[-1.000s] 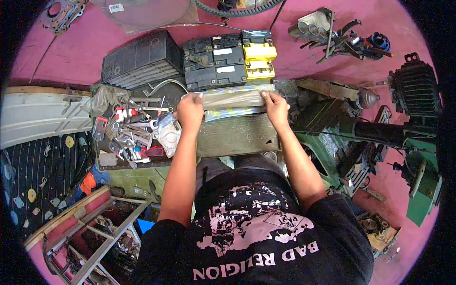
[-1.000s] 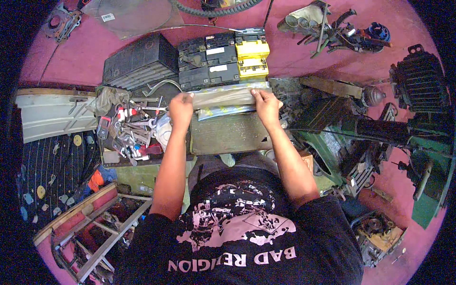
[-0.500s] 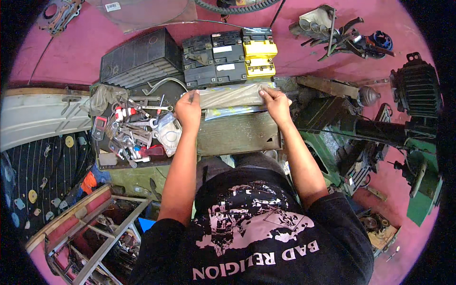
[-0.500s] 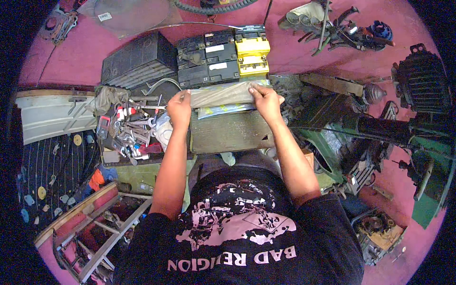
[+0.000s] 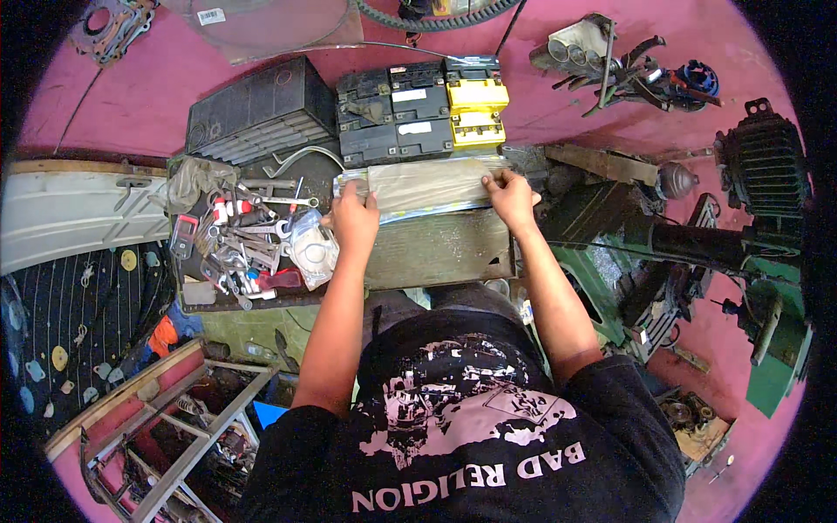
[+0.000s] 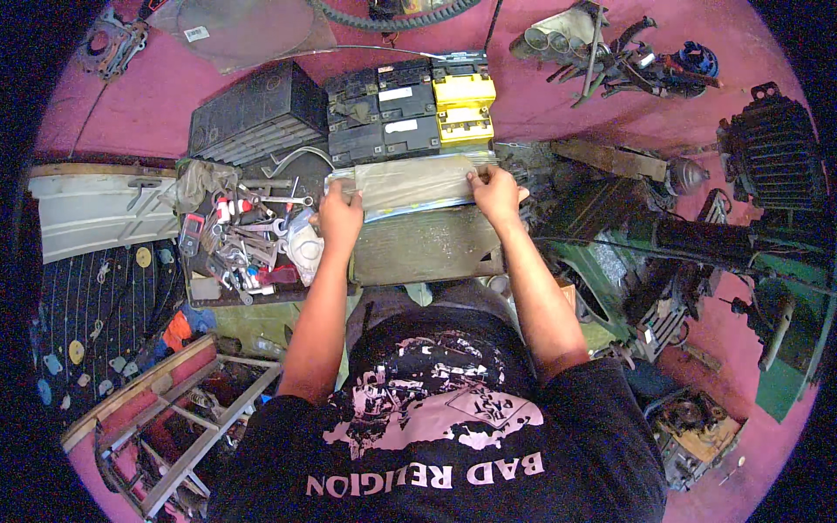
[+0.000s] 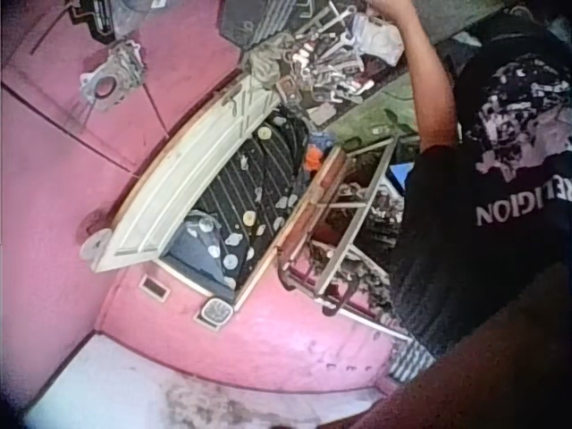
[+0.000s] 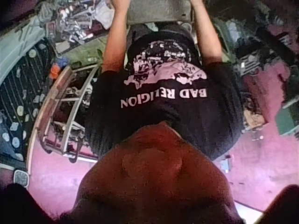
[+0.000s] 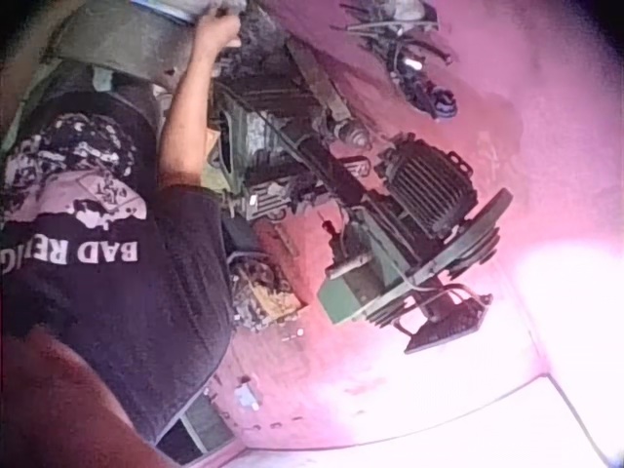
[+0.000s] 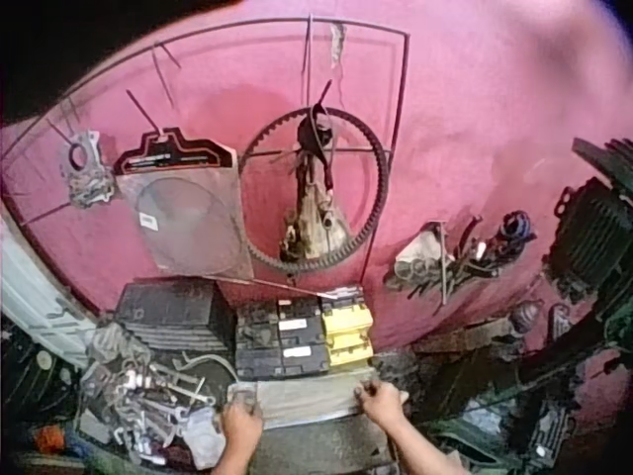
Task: The person repeatedly picks up individual metal rods from a pile on a workbench, aligns them, and places them into a neat stack. They handle the rods one by one, occasionally adjusting the stack to ensure alignment. The person also briefly handles a small bundle of bristles and a plastic bag during the process.
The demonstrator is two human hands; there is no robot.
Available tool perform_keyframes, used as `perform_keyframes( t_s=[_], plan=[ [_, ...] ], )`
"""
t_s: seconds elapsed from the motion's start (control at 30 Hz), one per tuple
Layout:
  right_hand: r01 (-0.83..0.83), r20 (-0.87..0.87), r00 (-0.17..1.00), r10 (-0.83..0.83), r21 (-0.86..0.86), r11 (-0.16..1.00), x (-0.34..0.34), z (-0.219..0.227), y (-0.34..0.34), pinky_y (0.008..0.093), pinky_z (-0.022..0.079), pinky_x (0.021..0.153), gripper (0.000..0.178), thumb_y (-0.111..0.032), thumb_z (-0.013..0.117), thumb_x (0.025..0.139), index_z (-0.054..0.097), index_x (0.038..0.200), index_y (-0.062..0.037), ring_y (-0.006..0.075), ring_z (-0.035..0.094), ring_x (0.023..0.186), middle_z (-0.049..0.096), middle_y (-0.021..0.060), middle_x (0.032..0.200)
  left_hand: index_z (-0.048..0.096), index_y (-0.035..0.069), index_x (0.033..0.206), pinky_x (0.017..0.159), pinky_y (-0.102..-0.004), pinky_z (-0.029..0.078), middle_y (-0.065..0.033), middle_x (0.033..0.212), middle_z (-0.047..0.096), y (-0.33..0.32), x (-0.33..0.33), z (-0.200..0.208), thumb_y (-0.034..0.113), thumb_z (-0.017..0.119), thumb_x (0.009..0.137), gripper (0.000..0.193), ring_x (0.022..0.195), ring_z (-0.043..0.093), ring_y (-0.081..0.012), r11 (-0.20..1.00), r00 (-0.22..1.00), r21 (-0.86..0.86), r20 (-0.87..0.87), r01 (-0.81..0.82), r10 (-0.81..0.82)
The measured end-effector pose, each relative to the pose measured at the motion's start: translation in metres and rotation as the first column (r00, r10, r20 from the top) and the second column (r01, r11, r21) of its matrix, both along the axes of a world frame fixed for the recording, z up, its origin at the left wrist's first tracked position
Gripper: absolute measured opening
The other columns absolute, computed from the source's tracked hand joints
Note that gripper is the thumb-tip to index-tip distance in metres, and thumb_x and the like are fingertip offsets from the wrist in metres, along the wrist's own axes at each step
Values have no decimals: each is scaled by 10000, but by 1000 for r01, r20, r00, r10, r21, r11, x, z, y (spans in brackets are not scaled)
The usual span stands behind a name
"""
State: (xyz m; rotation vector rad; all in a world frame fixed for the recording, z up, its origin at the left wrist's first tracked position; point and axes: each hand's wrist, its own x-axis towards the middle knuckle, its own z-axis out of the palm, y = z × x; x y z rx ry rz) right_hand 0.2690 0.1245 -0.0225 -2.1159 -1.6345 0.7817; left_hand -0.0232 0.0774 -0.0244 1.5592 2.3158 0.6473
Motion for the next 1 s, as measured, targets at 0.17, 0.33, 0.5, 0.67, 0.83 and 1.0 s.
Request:
perform_keyframes(
  t_s=[0.17, 0.33, 0.5, 0.67, 0.83, 1.0],
  plan=[
    [-15, 145, 989, 13, 16, 1000, -6, 4, 1, 492, 336, 823, 275, -326, 708, 856, 699, 983, -82, 314, 667, 904, 722, 123, 878, 658, 153, 1040, 801, -503, 349, -114, 780, 694, -7, 2, 5, 205, 711, 828, 224, 870, 659, -356, 1000, 988, -19, 153, 5, -2],
    [-21, 95, 995, 10, 122, 992, -3, -3, 0, 511, 335, 854, 259, -305, 701, 858, 678, 1011, -97, 325, 642, 966, 715, 111, 928, 668, 156, 1021, 810, -495, 359, -92, 801, 700, -12, 0, 9, 231, 699, 842, 197, 863, 661, -310, 1000, 965, 7, 261, -9, 7],
    [-127, 409, 912, -1, 287, 949, -13, 13, -9, 525, 324, 858, 301, -263, 674, 880, 625, 1149, -136, 309, 556, 1122, 652, 112, 1157, 682, 131, 1086, 833, -516, 345, -82, 1011, 703, -9, 7, 25, 295, 695, 855, 283, 1067, 591, -288, 999, 982, -25, -185, 42, -46],
    [-444, 514, 806, 295, 194, 875, -50, 20, -15, 671, 179, 1066, 522, -449, 462, 990, 455, 1438, -181, 329, 340, 1413, 481, 61, 1470, 542, 128, 1378, 947, -622, 322, -76, 1425, 524, 2, 36, 21, 443, 578, 933, 546, 1303, 443, -322, 920, 860, -27, -345, 391, -375],
    [-496, 507, 778, 371, 133, 858, -60, -27, -21, 720, -5, 1129, 710, -602, 370, 985, 252, 1570, -217, 333, 105, 1525, 237, 33, 1634, 365, 105, 1517, 1037, -709, 237, -80, 1599, 315, -3, 51, -8, 561, 499, 946, 743, 1416, 324, -372, 921, 834, -145, -392, 361, -388],
    [-494, 509, 773, 380, 106, 863, -56, -34, -41, 724, -35, 1116, 747, -626, 359, 978, 175, 1592, -241, 313, 59, 1532, 184, 11, 1651, 242, 93, 1568, 1071, -783, 20, -67, 1655, 159, -21, 55, -12, 632, 435, 940, 849, 1523, 77, -353, 919, 829, -205, -399, 336, -392]
  ],
)
